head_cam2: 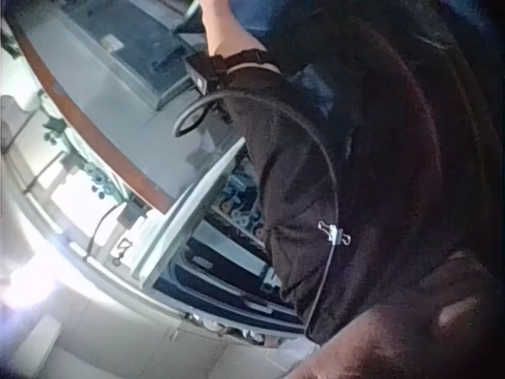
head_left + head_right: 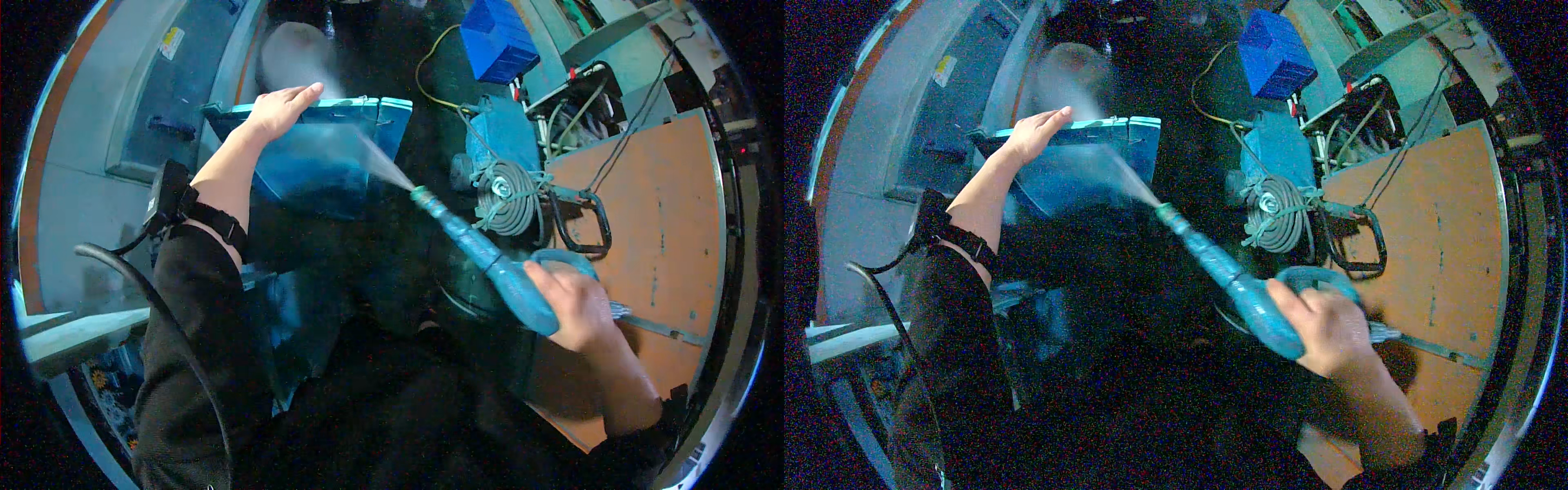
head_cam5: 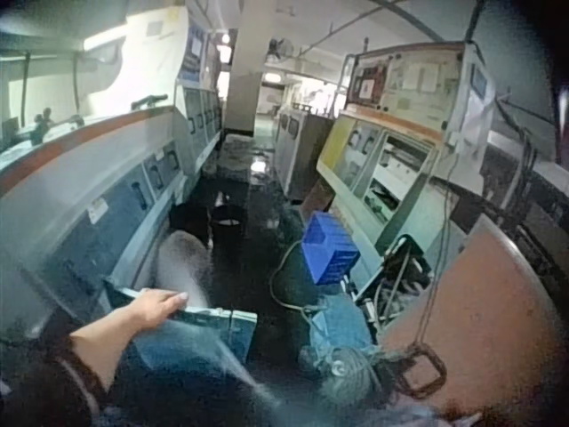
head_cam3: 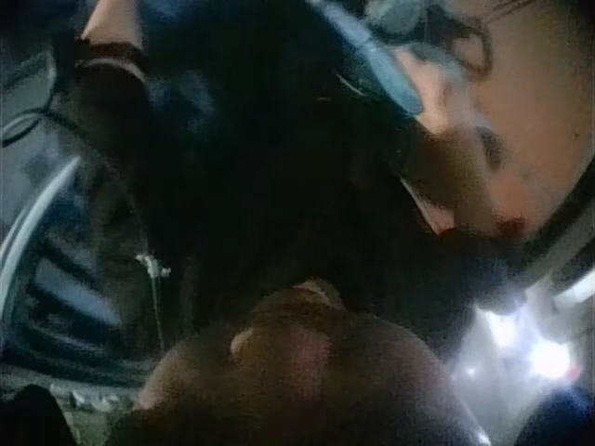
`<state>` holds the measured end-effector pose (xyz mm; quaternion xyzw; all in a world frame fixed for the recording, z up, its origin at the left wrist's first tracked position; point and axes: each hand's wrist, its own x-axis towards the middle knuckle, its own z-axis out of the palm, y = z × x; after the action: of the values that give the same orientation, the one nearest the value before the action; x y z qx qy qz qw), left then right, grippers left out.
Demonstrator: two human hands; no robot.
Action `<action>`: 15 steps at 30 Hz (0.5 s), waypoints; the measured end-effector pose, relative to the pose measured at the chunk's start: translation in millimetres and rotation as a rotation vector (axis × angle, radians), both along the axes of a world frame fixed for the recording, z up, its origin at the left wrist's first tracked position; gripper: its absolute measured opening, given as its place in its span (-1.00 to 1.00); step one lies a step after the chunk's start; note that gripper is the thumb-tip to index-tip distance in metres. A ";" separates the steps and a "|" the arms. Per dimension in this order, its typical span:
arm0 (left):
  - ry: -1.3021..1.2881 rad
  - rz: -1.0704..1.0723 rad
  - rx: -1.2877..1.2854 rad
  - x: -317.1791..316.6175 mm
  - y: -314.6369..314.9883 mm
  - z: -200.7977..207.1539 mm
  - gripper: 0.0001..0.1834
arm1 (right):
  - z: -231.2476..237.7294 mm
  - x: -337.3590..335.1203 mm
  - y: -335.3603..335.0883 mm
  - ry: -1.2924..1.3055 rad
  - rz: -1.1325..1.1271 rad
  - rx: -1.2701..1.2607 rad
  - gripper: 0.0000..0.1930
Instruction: Using a water spray gun to clean the interior and a detached panel of an industrial machine.
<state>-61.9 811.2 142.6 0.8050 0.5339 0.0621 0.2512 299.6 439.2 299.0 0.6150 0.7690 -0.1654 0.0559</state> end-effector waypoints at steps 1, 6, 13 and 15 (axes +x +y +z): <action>-0.009 0.009 -0.008 3.2 0.2 1.2 -0.13 | 1.5 2.1 -3.4 -0.002 -0.022 0.014 -0.31; -0.093 0.065 -0.123 1.1 7.5 -0.7 -0.09 | 18.2 -15.6 2.6 0.054 0.036 0.060 -0.33; -0.178 0.086 -0.129 -2.2 17.3 -1.5 -0.03 | 15.9 -10.8 6.3 0.080 -0.007 0.135 -0.34; -0.226 0.067 -0.228 -3.1 24.1 5.2 0.03 | 21.1 -20.4 11.4 0.047 0.021 0.071 -0.36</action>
<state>-65.0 835.3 147.7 0.7410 0.5323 0.0994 0.3971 279.2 450.6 320.1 0.6045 0.7818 -0.1519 0.0177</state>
